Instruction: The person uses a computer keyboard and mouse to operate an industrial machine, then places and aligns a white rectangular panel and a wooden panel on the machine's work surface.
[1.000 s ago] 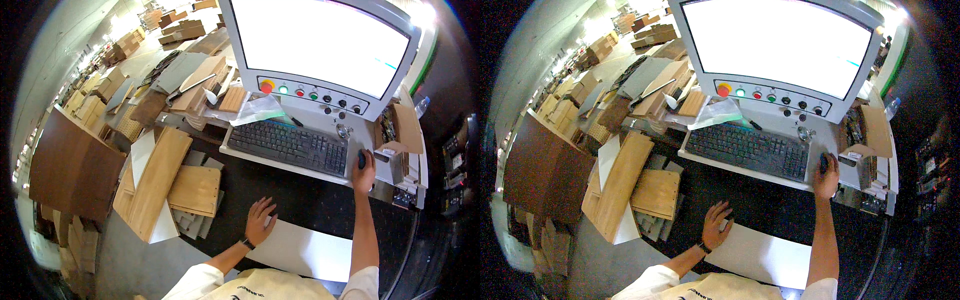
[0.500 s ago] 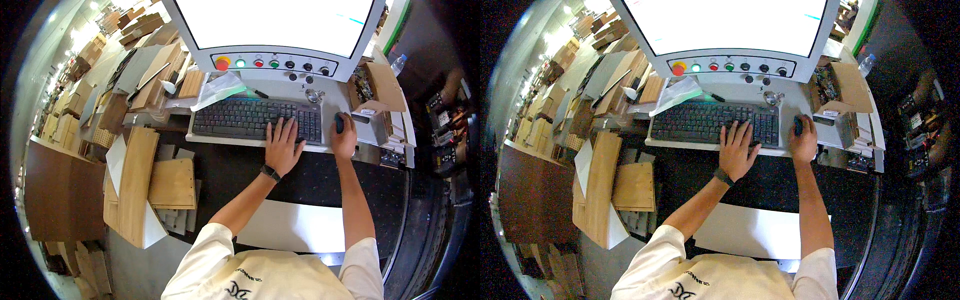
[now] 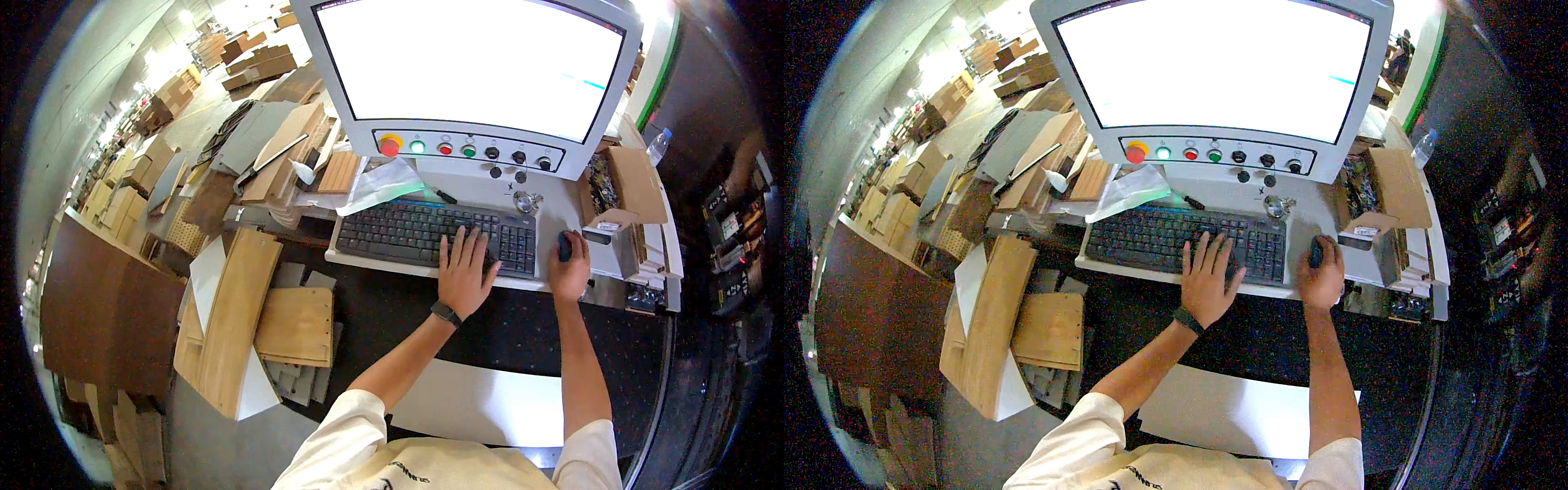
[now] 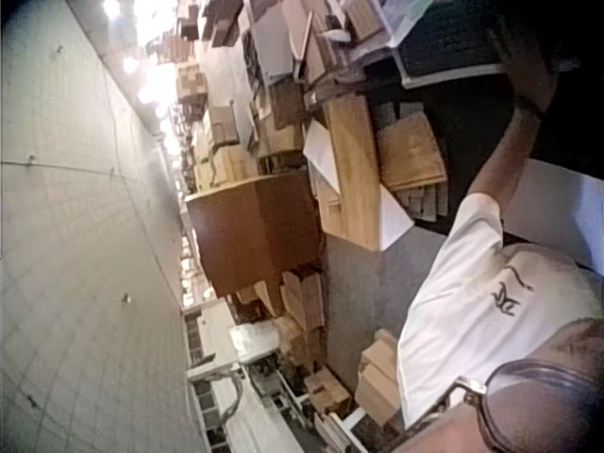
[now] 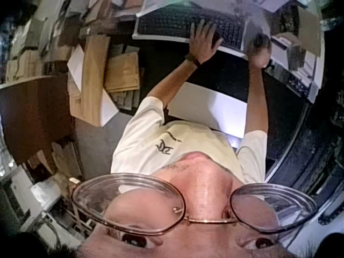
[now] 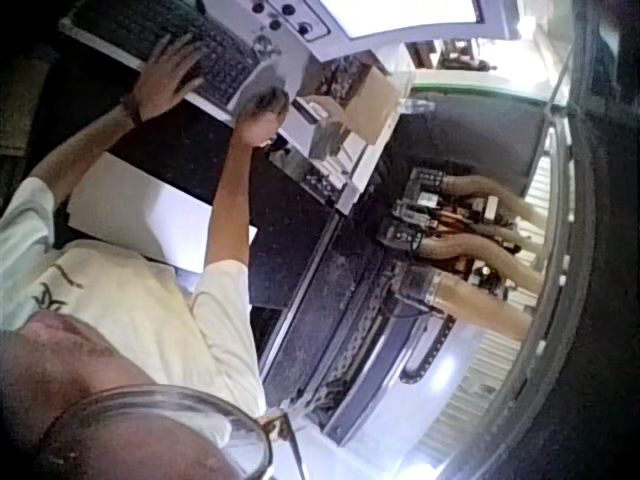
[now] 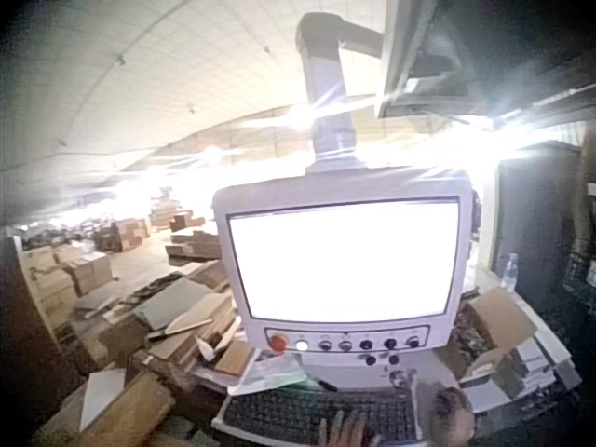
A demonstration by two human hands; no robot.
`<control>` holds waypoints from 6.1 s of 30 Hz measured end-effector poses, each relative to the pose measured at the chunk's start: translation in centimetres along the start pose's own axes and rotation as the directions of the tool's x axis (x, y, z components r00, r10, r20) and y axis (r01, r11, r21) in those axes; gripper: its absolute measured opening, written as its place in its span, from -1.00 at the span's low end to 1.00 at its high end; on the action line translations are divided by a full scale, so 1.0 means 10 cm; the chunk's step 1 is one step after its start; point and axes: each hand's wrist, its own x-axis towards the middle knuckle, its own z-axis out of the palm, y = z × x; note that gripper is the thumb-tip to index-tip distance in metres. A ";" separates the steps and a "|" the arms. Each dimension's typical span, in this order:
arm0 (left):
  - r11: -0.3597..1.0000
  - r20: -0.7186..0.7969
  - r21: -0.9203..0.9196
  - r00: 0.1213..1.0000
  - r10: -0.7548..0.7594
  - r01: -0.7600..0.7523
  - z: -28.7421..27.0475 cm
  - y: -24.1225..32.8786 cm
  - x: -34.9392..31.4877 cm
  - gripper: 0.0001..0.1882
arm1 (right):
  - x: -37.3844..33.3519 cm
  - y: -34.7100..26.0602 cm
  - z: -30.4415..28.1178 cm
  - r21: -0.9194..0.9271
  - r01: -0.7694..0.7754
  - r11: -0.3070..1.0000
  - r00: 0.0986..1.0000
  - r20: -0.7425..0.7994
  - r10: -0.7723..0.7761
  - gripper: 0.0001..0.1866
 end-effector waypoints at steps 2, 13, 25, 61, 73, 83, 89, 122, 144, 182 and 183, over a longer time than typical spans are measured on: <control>1.000 0.021 -0.002 1.000 -0.004 0.004 -0.02 -0.01 -0.03 -0.37 | 0.01 -0.06 -0.03 -0.015 -0.037 0.999 0.999 0.006 0.037 -0.57; 1.000 0.031 0.015 1.000 -0.006 0.005 -0.02 0.01 -0.08 -0.39 | 0.03 0.03 0.02 -0.114 -0.082 0.990 0.996 -0.046 0.077 -0.62; 0.999 0.023 0.041 1.000 0.006 -0.007 0.01 -0.02 -0.11 -0.42 | -0.01 0.08 0.05 -0.127 -0.127 0.984 0.992 -0.007 0.127 -0.50; 0.996 -0.003 0.075 0.998 -0.057 0.057 -0.17 -0.26 -0.15 -0.46 | 0.03 0.05 0.05 -0.086 -0.089 0.992 0.996 -0.016 0.088 -0.59; 0.962 0.069 -0.248 0.989 0.133 -0.112 -0.22 0.36 -0.91 -0.58 | 0.05 0.00 0.07 -0.074 -0.150 0.986 0.988 0.037 0.153 -0.60; 0.959 0.012 -0.278 0.998 -0.058 0.059 -0.09 0.55 -0.40 -0.67 | 0.01 0.09 0.01 -0.045 -0.015 0.999 0.991 -0.130 0.009 -0.50; 0.973 -0.052 -0.122 0.977 -0.205 0.198 0.05 -0.04 0.95 -0.54 | -1.34 -0.35 -0.77 0.108 0.046 0.993 0.993 0.102 -0.057 -0.56; 0.954 0.736 -0.266 0.610 0.294 -0.138 -1.23 0.39 -2.89 -0.20 | -3.67 -0.26 -2.21 -0.333 -0.360 0.872 0.793 0.384 0.473 0.00; 0.887 0.690 -0.394 0.559 0.459 -0.241 -0.15 1.46 -2.63 -0.28 | -3.44 0.90 -2.74 -0.368 -0.764 0.530 0.631 -0.256 0.732 0.27; 0.825 0.356 -0.466 0.785 0.506 -0.320 2.50 3.78 -1.29 -0.46 | -1.87 3.19 -2.29 -0.381 -0.780 0.496 0.613 -0.307 0.728 -0.11; 0.828 0.347 -0.452 0.790 0.506 -0.332 2.52 3.81 -1.30 -0.46 | -1.85 3.20 -2.31 -0.396 -0.774 0.494 0.617 -0.299 0.728 -0.11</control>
